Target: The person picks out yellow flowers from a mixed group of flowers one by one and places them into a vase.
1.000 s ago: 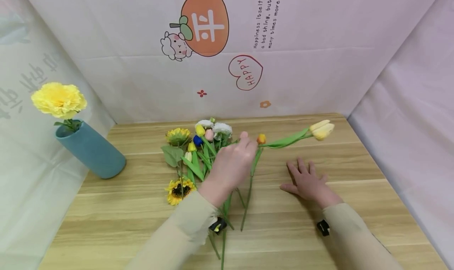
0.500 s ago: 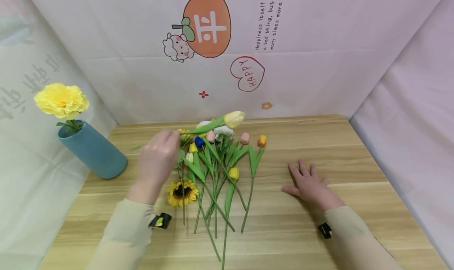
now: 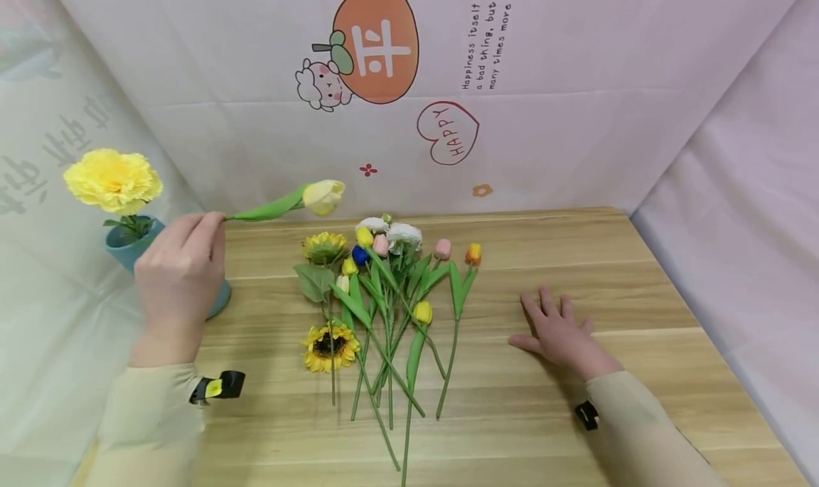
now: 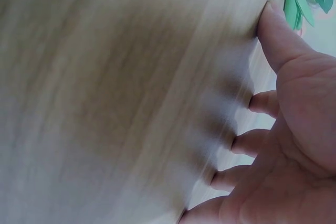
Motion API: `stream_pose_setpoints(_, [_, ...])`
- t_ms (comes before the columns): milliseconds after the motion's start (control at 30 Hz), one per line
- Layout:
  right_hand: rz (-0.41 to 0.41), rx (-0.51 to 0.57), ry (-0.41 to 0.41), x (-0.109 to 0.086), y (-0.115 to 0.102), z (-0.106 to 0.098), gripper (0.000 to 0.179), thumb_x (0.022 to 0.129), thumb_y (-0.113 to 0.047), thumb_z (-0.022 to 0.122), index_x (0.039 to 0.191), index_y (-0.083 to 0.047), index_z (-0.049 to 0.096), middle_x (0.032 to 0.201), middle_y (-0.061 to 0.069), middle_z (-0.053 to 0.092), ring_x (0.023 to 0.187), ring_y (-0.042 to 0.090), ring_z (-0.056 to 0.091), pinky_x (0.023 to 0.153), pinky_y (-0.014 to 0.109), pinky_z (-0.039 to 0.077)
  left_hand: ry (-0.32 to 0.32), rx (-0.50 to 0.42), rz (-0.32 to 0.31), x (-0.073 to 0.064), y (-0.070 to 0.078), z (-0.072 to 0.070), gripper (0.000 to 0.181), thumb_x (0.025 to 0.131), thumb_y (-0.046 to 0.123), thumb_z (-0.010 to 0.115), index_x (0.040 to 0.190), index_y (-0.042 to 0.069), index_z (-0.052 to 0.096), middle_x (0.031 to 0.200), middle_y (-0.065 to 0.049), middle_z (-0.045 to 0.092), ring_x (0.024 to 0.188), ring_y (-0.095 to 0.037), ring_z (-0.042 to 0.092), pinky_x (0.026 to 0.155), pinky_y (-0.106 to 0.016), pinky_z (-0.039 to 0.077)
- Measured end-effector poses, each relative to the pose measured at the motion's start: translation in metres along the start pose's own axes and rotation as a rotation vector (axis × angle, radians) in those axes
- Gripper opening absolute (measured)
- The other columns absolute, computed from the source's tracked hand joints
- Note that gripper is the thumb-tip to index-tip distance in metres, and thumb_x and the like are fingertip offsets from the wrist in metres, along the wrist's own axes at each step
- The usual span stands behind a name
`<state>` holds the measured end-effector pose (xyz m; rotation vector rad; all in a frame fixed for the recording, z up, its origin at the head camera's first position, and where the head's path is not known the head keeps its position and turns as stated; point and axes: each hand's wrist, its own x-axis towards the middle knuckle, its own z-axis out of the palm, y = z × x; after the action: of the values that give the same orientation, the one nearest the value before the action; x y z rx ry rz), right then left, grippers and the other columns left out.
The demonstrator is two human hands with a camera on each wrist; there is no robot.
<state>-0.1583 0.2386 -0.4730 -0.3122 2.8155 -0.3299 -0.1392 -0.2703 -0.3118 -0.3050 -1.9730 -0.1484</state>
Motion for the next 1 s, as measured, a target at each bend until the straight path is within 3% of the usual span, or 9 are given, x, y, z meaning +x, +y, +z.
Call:
stream_pose_setpoints(167, [0.004, 0.001, 0.007, -0.002, 0.001, 0.000, 0.093, 0.095, -0.063, 0.059, 0.160, -0.005, 0.026, 0.163, 0.035, 0.012, 0.144, 0.067, 0.010, 0.094, 0.092, 0.016, 0.032, -0.032, -0.056, 0.006, -0.016, -0.004, 0.016, 0.100, 0.002, 0.062, 0.101, -0.008, 0.074, 0.094, -0.024, 0.073, 0.081, -0.044, 0.068, 0.071, -0.059, 0.055])
stream_pose_setpoints(300, [0.004, -0.001, 0.007, -0.003, 0.001, 0.000, 0.094, 0.095, -0.064, 0.058, 0.161, -0.005, 0.025, 0.163, 0.035, 0.012, 0.144, 0.067, 0.009, 0.094, 0.092, 0.016, 0.030, -0.054, -0.138, 0.006, -0.032, -0.007, 0.019, 0.101, 0.005, 0.060, 0.102, -0.010, 0.073, 0.094, -0.027, 0.072, 0.084, -0.046, 0.067, 0.072, -0.060, 0.054])
stream_pose_setpoints(633, [0.000, 0.005, -0.001, -0.003, 0.001, 0.000, 0.094, 0.096, -0.064, 0.057, 0.161, -0.004, 0.024, 0.163, 0.036, 0.010, 0.144, 0.068, 0.008, 0.095, 0.092, 0.014, 0.018, -0.012, -0.378, -0.015, -0.062, -0.009, 0.022, 0.102, 0.008, 0.060, 0.101, -0.010, 0.073, 0.090, -0.032, 0.069, 0.081, -0.050, 0.063, 0.072, -0.059, 0.045])
stream_pose_setpoints(767, [-0.002, 0.009, 0.000, -0.003, 0.000, 0.000, 0.094, 0.096, -0.064, 0.057, 0.161, -0.004, 0.024, 0.163, 0.036, 0.010, 0.143, 0.068, 0.008, 0.095, 0.093, 0.013, 0.024, 0.008, -0.468, -0.017, -0.066, -0.008, 0.026, 0.102, 0.012, 0.061, 0.104, -0.010, 0.074, 0.094, -0.033, 0.070, 0.084, -0.050, 0.062, 0.081, -0.057, 0.042])
stream_pose_setpoints(867, [0.000, 0.009, -0.001, -0.002, 0.000, -0.001, 0.094, 0.096, -0.063, 0.057, 0.161, -0.004, 0.024, 0.163, 0.036, 0.010, 0.144, 0.067, 0.007, 0.095, 0.093, 0.012, 0.028, 0.014, -0.503, -0.017, -0.070, -0.008, 0.033, 0.104, 0.019, 0.058, 0.107, -0.011, 0.073, 0.103, -0.034, 0.067, 0.095, -0.051, 0.058, 0.093, -0.055, 0.042])
stream_pose_setpoints(900, [0.001, 0.008, -0.002, -0.002, 0.000, 0.000, 0.094, 0.096, -0.063, 0.057, 0.161, -0.004, 0.024, 0.163, 0.036, 0.010, 0.144, 0.067, 0.007, 0.095, 0.093, 0.012, 0.031, 0.018, -0.519, -0.017, -0.071, -0.008, 0.036, 0.105, 0.021, 0.057, 0.108, -0.010, 0.073, 0.105, -0.031, 0.067, 0.098, -0.049, 0.058, 0.095, -0.049, 0.045])
stream_pose_setpoints(967, [0.003, 0.004, -0.006, -0.001, 0.000, 0.000, 0.093, 0.097, -0.062, 0.057, 0.162, -0.004, 0.023, 0.164, 0.035, 0.009, 0.144, 0.067, 0.007, 0.095, 0.093, 0.012, 0.040, 0.019, -0.547, -0.020, -0.073, -0.008, 0.038, 0.106, 0.024, 0.054, 0.109, -0.009, 0.072, 0.101, -0.009, 0.065, 0.102, -0.046, 0.057, 0.096, -0.040, 0.047])
stream_pose_setpoints(1000, [0.002, 0.002, -0.006, -0.001, 0.000, 0.000, 0.093, 0.097, -0.062, 0.057, 0.162, -0.004, 0.023, 0.164, 0.035, 0.009, 0.144, 0.067, 0.007, 0.095, 0.093, 0.012, 0.044, 0.021, -0.553, -0.021, -0.074, -0.008, 0.038, 0.106, 0.025, 0.054, 0.109, -0.009, 0.072, 0.101, -0.007, 0.063, 0.103, -0.045, 0.057, 0.096, -0.039, 0.047])
